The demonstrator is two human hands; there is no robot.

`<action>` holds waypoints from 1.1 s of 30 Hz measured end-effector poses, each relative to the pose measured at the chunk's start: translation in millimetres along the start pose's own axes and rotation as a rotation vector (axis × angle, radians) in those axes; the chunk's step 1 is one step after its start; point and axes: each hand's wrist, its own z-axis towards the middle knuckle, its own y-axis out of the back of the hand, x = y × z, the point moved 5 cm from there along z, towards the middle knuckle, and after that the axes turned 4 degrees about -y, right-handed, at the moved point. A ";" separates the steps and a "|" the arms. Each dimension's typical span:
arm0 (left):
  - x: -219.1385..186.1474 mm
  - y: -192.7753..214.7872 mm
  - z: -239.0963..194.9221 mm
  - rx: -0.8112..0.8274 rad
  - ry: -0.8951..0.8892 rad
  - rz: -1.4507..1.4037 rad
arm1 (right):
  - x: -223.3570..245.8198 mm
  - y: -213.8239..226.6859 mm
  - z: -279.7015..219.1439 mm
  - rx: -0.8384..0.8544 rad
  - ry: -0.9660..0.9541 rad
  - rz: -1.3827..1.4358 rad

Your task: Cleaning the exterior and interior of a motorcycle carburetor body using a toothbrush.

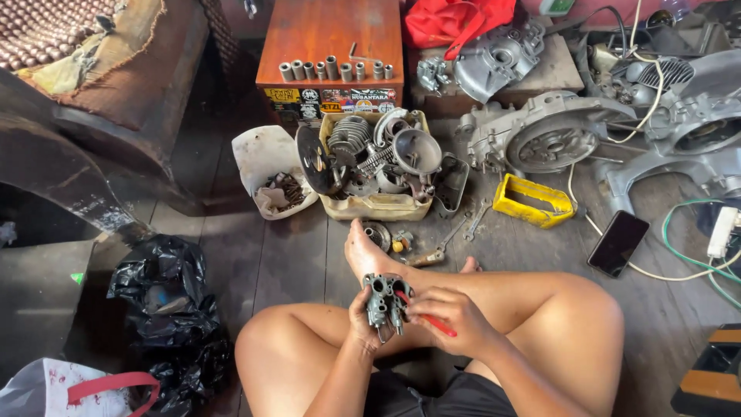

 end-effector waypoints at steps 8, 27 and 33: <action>-2.3 -13.8 -1.2 0.043 -0.009 -0.019 | 5.5 3.2 0.5 -0.051 0.003 -0.054; 8.4 35.0 8.3 0.137 0.120 -0.109 | -4.4 18.4 -11.4 -0.069 -0.019 -0.071; -2.1 -28.2 -4.7 0.159 -0.010 -0.023 | -12.0 17.2 -11.1 -0.089 -0.111 -0.063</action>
